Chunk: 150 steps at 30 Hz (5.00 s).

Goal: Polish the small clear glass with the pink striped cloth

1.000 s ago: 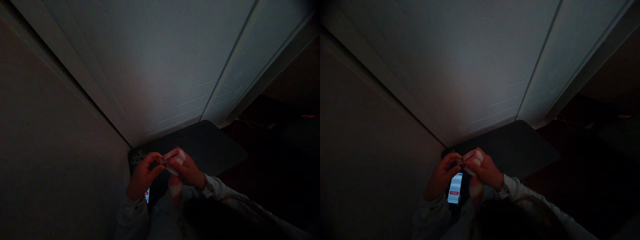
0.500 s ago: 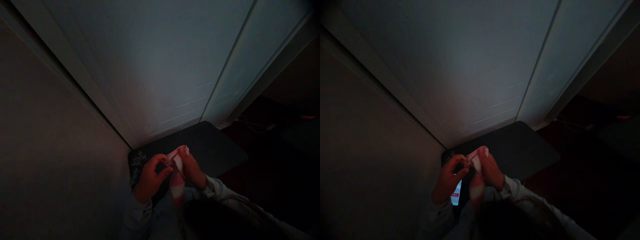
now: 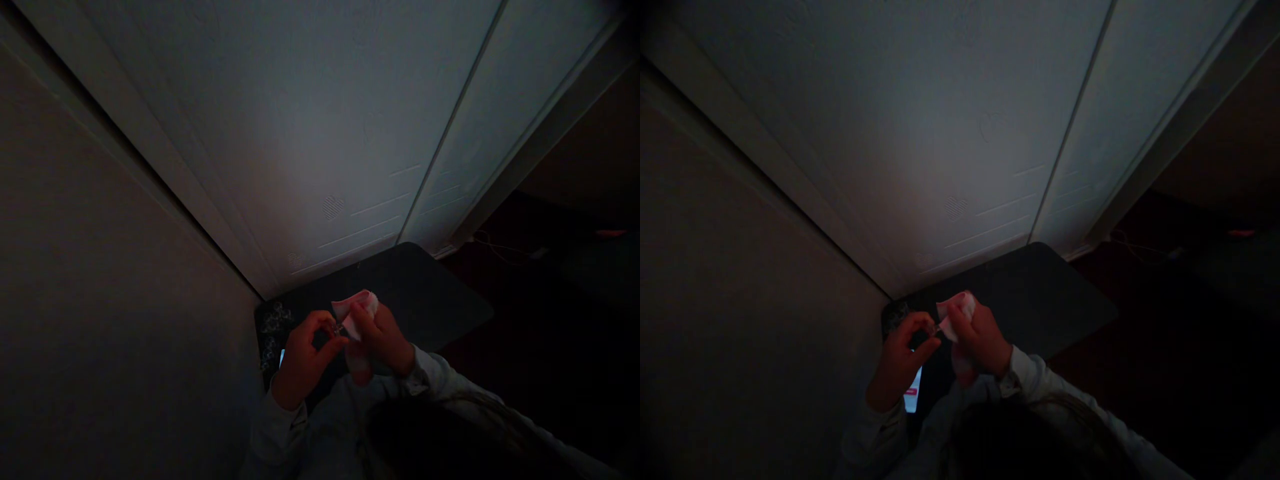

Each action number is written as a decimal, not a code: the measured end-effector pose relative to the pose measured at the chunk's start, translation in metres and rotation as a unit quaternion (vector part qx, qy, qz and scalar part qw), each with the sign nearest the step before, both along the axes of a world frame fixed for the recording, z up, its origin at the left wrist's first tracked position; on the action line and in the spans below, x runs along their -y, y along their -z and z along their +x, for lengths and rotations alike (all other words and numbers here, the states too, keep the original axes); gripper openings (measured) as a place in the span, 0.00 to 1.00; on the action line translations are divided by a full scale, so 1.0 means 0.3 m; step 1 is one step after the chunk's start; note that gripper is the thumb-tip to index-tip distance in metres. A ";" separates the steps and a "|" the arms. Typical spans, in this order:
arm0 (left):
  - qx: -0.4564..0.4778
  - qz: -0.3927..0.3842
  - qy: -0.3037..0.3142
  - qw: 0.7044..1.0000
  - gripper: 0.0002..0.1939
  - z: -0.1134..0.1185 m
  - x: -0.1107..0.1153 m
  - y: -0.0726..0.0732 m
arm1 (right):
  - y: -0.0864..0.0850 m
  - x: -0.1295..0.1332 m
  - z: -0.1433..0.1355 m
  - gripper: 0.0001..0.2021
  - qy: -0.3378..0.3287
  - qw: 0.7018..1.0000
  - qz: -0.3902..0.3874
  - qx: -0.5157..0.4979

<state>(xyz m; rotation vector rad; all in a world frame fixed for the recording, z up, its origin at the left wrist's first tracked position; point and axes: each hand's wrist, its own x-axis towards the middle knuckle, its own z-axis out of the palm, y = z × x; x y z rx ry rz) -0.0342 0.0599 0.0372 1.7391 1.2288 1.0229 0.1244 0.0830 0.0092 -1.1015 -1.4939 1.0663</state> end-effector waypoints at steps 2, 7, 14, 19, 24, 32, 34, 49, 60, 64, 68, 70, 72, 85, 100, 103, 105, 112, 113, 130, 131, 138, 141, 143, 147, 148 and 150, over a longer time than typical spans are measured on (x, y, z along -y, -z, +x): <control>0.002 0.000 0.002 1.000 0.07 0.008 0.003 0.003 | -0.003 0.000 0.000 0.21 0.017 1.000 -0.004 -0.004; 0.004 0.016 0.003 1.000 0.06 0.018 0.010 -0.003 | -0.013 0.008 -0.003 0.27 0.059 0.993 -0.071 -0.069; 0.081 0.003 0.001 0.997 0.09 -0.033 0.002 0.011 | -0.041 0.002 0.015 0.26 0.002 0.987 -0.079 -0.141; 0.142 -0.037 0.011 0.989 0.14 -0.038 0.001 0.010 | -0.024 0.003 0.021 0.18 -0.080 0.956 -0.162 -0.232; 0.171 -0.070 0.024 0.983 0.17 -0.029 0.007 0.001 | -0.048 0.016 0.025 0.16 -0.162 0.923 -0.196 -0.290; 0.183 -0.075 -0.019 0.980 0.11 -0.048 0.000 0.008 | -0.028 0.029 0.046 0.12 -0.189 0.883 -0.246 -0.353; 0.179 -0.078 -0.030 0.980 0.10 -0.051 -0.001 0.006 | -0.023 0.028 0.049 0.11 -0.202 0.883 -0.233 -0.353; 0.155 -0.161 0.031 0.974 0.13 -0.078 0.006 -0.013 | -0.056 0.005 0.073 0.16 -0.236 0.964 -0.084 -0.090; 0.091 -0.104 0.068 0.988 0.16 -0.079 0.021 -0.063 | -0.083 0.009 0.091 0.14 -0.223 0.973 0.040 0.036; 0.073 -0.105 0.059 0.990 0.14 -0.074 0.031 -0.087 | -0.067 0.017 0.076 0.15 -0.200 0.979 0.036 0.035; 0.072 -0.104 0.053 0.991 0.14 -0.075 0.029 -0.077 | -0.054 0.027 0.063 0.13 -0.183 0.982 0.034 0.025; 0.077 -0.103 0.051 0.990 0.14 -0.074 0.026 -0.067 | -0.052 0.031 0.060 0.13 -0.174 0.984 0.027 0.017; 0.077 -0.098 0.045 0.991 0.15 -0.071 0.024 -0.061 | -0.054 0.033 0.057 0.14 -0.168 0.986 0.020 0.011; 0.092 -0.093 0.031 0.991 0.12 -0.076 0.032 -0.063 | -0.047 0.023 0.049 0.22 -0.181 0.980 0.038 0.070; 0.112 -0.119 0.012 0.987 0.14 -0.064 0.016 -0.037 | -0.052 0.036 0.045 0.06 -0.091 0.983 0.159 -0.018; 0.115 -0.116 -0.001 0.987 0.14 -0.060 0.009 -0.031 | -0.060 0.038 0.044 0.11 -0.107 0.978 0.179 0.018; 0.110 -0.117 -0.007 0.987 0.15 -0.060 0.005 -0.028 | -0.060 0.038 0.045 0.12 -0.107 0.977 0.179 0.034; 0.075 -0.117 0.017 0.990 0.17 -0.070 0.001 -0.029 | -0.058 0.034 0.054 0.14 -0.156 0.974 0.151 0.068; 0.069 -0.114 0.016 0.991 0.17 -0.071 -0.001 -0.030 | -0.059 0.034 0.054 0.14 -0.165 0.974 0.141 0.072; 0.156 -0.125 -0.013 0.980 0.12 -0.051 -0.022 0.012 | -0.047 0.026 0.061 0.18 -0.207 0.976 0.067 0.001; 0.156 -0.129 -0.017 0.979 0.11 -0.051 -0.021 0.010 | -0.046 0.026 0.061 0.18 -0.211 0.975 0.065 0.000; 0.155 -0.143 -0.016 0.977 0.11 -0.048 -0.021 -0.004 | -0.043 0.023 0.064 0.20 -0.227 0.968 0.101 0.020; 0.150 -0.138 -0.026 0.979 0.11 -0.047 -0.024 -0.004 | -0.038 0.021 0.061 0.22 -0.224 0.966 0.126 0.033; 0.148 -0.126 -0.031 0.980 0.11 -0.047 -0.026 -0.002 | -0.036 0.021 0.059 0.23 -0.220 0.965 0.138 0.032; 0.152 -0.098 -0.039 0.983 0.11 -0.044 -0.029 0.003 | -0.037 0.024 0.055 0.24 -0.215 0.967 0.134 0.013; 0.157 -0.099 -0.046 0.982 0.11 -0.042 -0.029 0.004 | -0.038 0.025 0.054 0.24 -0.213 0.968 0.130 0.005; 0.169 -0.113 -0.068 0.977 0.10 -0.036 -0.029 0.006 | -0.043 0.028 0.050 0.23 -0.209 0.970 0.126 -0.010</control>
